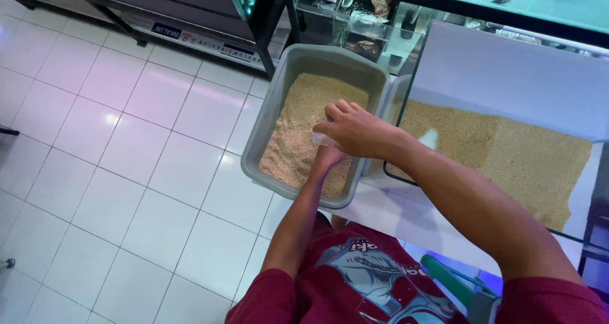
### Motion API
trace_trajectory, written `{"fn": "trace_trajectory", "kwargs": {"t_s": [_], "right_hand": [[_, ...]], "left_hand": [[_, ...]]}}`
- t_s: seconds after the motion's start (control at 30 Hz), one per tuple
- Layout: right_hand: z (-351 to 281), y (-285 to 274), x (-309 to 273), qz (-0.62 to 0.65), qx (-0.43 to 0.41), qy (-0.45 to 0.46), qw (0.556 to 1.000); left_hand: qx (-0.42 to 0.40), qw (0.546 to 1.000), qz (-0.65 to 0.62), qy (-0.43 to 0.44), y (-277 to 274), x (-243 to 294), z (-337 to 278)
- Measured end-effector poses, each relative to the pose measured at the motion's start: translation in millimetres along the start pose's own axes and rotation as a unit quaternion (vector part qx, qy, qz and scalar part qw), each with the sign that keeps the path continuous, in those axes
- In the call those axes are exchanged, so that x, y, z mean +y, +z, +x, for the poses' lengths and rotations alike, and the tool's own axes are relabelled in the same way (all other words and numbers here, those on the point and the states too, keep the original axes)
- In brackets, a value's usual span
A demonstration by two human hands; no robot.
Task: The person fills an aquarium with sand using a small white cup to scoop sand from a gray bin and distribute it evenly across the bottom of the glass tank.
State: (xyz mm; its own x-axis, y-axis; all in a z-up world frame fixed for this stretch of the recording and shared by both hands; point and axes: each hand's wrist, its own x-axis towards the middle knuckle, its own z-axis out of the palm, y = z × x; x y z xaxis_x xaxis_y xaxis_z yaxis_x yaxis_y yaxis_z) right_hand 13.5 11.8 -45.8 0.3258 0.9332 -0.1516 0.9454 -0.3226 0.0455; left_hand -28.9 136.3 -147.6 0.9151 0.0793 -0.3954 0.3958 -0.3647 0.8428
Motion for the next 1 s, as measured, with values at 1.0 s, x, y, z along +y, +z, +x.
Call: {"fn": "trace_trajectory", "kwargs": {"t_s": [1.0], "right_hand": [[2.5,-4.5,2.2,0.041,-0.057,0.005,0.998]], "left_hand": [[-0.053,0.97,0.147,-0.189,28.5,-0.1,-13.6]]}}
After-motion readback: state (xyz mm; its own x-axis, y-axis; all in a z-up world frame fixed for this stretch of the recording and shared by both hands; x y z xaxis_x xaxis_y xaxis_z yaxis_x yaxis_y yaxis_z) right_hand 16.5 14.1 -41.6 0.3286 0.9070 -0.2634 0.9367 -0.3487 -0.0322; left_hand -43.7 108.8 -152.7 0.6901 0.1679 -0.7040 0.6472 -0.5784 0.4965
